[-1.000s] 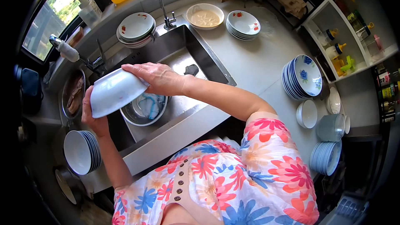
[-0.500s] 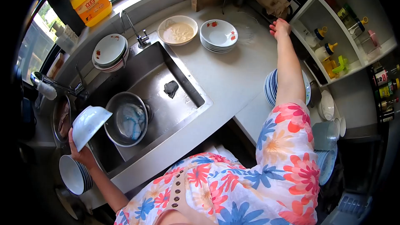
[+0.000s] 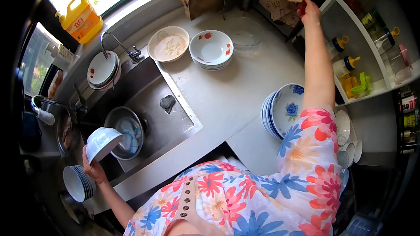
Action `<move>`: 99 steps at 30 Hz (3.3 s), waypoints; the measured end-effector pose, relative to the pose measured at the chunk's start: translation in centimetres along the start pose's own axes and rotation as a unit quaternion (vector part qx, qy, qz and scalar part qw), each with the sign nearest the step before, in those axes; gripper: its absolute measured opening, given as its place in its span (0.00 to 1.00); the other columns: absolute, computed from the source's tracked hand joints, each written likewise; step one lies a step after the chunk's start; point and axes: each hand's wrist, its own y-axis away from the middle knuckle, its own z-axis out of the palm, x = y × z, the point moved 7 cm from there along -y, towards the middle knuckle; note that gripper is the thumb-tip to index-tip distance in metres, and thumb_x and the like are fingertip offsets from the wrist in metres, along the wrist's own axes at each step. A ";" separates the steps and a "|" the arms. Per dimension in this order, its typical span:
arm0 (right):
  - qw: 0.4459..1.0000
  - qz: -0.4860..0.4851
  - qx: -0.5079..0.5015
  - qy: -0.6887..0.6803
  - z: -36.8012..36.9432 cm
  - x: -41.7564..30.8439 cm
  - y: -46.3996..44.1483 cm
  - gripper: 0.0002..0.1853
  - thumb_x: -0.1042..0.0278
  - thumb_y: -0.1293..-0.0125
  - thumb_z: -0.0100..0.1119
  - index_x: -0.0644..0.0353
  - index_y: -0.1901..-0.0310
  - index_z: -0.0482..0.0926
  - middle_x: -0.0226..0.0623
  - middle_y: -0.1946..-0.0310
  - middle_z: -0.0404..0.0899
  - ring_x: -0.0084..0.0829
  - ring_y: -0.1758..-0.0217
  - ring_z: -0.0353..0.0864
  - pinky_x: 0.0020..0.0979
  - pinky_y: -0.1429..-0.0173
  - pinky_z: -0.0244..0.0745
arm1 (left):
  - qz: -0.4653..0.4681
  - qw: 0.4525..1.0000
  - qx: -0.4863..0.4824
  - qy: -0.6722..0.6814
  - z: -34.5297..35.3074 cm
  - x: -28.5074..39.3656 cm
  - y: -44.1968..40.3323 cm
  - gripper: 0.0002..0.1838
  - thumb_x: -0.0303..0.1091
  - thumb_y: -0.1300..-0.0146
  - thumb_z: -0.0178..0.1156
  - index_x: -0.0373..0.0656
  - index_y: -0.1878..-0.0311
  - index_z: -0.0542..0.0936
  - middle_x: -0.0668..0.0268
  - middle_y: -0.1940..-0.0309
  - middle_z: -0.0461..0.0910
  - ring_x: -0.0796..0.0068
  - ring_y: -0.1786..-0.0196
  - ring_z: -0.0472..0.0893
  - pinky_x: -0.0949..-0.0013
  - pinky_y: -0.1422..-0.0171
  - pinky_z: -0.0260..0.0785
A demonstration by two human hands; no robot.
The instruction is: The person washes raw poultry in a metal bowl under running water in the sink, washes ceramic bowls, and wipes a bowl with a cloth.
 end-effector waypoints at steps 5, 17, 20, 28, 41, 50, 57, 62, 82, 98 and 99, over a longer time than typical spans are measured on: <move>0.991 -0.061 0.062 -0.104 -3.8 -5.4 -3.7 0.12 0.67 0.42 0.54 0.58 0.57 0.72 0.36 0.65 0.76 0.31 0.65 0.76 0.33 0.73 0.72 | -0.004 1.000 -0.015 -0.012 0.5 0.6 0.3 0.16 0.19 0.47 0.47 0.36 0.54 0.75 0.58 0.59 0.77 0.66 0.57 0.77 0.69 0.50 0.67; 0.537 -0.503 0.008 0.677 10.6 -3.9 7.5 0.13 0.56 0.44 0.51 0.44 0.57 0.74 0.31 0.59 0.75 0.34 0.49 0.68 0.50 0.52 0.61 | -0.023 0.998 -0.051 -0.030 1.2 1.1 0.7 0.17 0.19 0.47 0.46 0.38 0.54 0.75 0.57 0.60 0.77 0.64 0.58 0.77 0.68 0.52 0.67; 0.448 -0.402 0.042 0.798 12.6 -1.0 5.0 0.13 0.60 0.43 0.50 0.46 0.56 0.74 0.33 0.55 0.74 0.38 0.44 0.63 0.58 0.45 0.51 | -0.002 0.997 -0.051 -0.051 0.9 1.9 0.3 0.16 0.20 0.47 0.47 0.38 0.54 0.75 0.57 0.60 0.77 0.64 0.58 0.77 0.68 0.52 0.67; 0.503 -0.318 0.036 0.803 13.1 -2.3 2.2 0.11 0.62 0.39 0.43 0.47 0.60 0.77 0.33 0.56 0.75 0.39 0.47 0.66 0.58 0.47 0.54 | -0.038 0.997 -0.051 -0.033 0.4 1.1 0.4 0.14 0.23 0.45 0.51 0.36 0.54 0.74 0.59 0.61 0.77 0.67 0.58 0.77 0.69 0.52 0.67; 0.991 -0.004 -0.110 0.082 13.4 -2.4 4.8 0.12 0.62 0.39 0.48 0.60 0.59 0.74 0.35 0.63 0.76 0.31 0.60 0.74 0.36 0.53 0.71 | -0.367 0.856 -0.042 0.362 6.1 -6.6 3.8 0.17 0.31 0.45 0.57 0.29 0.55 0.73 0.61 0.61 0.76 0.75 0.61 0.74 0.71 0.56 0.65; 0.838 -0.016 -0.546 0.017 23.9 11.9 50.6 0.05 0.72 0.42 0.52 0.61 0.64 0.72 0.30 0.66 0.73 0.18 0.62 0.70 0.21 0.57 0.67 | -0.629 0.426 -0.158 0.631 14.4 -3.3 8.2 0.17 0.28 0.40 0.43 0.36 0.47 0.64 0.54 0.55 0.72 0.64 0.62 0.78 0.81 0.77 0.72; 0.762 -0.439 -0.472 0.067 30.6 10.8 65.8 0.12 0.65 0.49 0.56 0.56 0.63 0.70 0.42 0.52 0.71 0.43 0.44 0.66 0.42 0.43 0.54 | -0.478 0.200 -0.258 0.815 14.4 1.3 10.3 0.18 0.37 0.38 0.43 0.43 0.46 0.65 0.58 0.56 0.72 0.64 0.60 0.77 0.74 0.71 0.74; 0.736 0.097 -0.652 0.155 36.8 16.1 64.3 0.18 0.56 0.40 0.48 0.61 0.56 0.72 0.40 0.60 0.75 0.30 0.60 0.75 0.27 0.57 0.70 | -0.404 0.272 -0.314 0.815 8.8 2.4 9.4 0.21 0.45 0.38 0.42 0.47 0.44 0.63 0.65 0.53 0.70 0.68 0.54 0.73 0.68 0.58 0.71; 0.865 -0.110 -0.490 0.017 29.4 14.4 71.1 0.18 0.65 0.39 0.48 0.71 0.53 0.70 0.51 0.52 0.71 0.39 0.45 0.69 0.27 0.41 0.59 | -0.250 0.576 -0.198 0.753 8.4 -3.6 8.7 0.24 0.47 0.40 0.47 0.46 0.44 0.61 0.62 0.54 0.67 0.70 0.53 0.68 0.70 0.47 0.60; 0.711 -0.432 -0.542 0.116 31.2 10.6 76.8 0.15 0.70 0.52 0.57 0.56 0.59 0.76 0.40 0.50 0.69 0.40 0.41 0.64 0.39 0.46 0.58 | -0.285 0.432 -0.177 0.837 7.3 -4.5 7.6 0.24 0.46 0.42 0.51 0.39 0.49 0.64 0.58 0.59 0.70 0.67 0.60 0.74 0.72 0.58 0.69; 0.716 -0.455 -0.514 0.122 32.3 10.3 76.4 0.16 0.68 0.54 0.58 0.53 0.59 0.76 0.38 0.50 0.70 0.40 0.41 0.64 0.39 0.46 0.57 | -0.284 0.468 -0.186 0.816 7.9 -4.8 8.4 0.24 0.47 0.42 0.50 0.38 0.49 0.65 0.57 0.59 0.71 0.66 0.61 0.74 0.72 0.59 0.70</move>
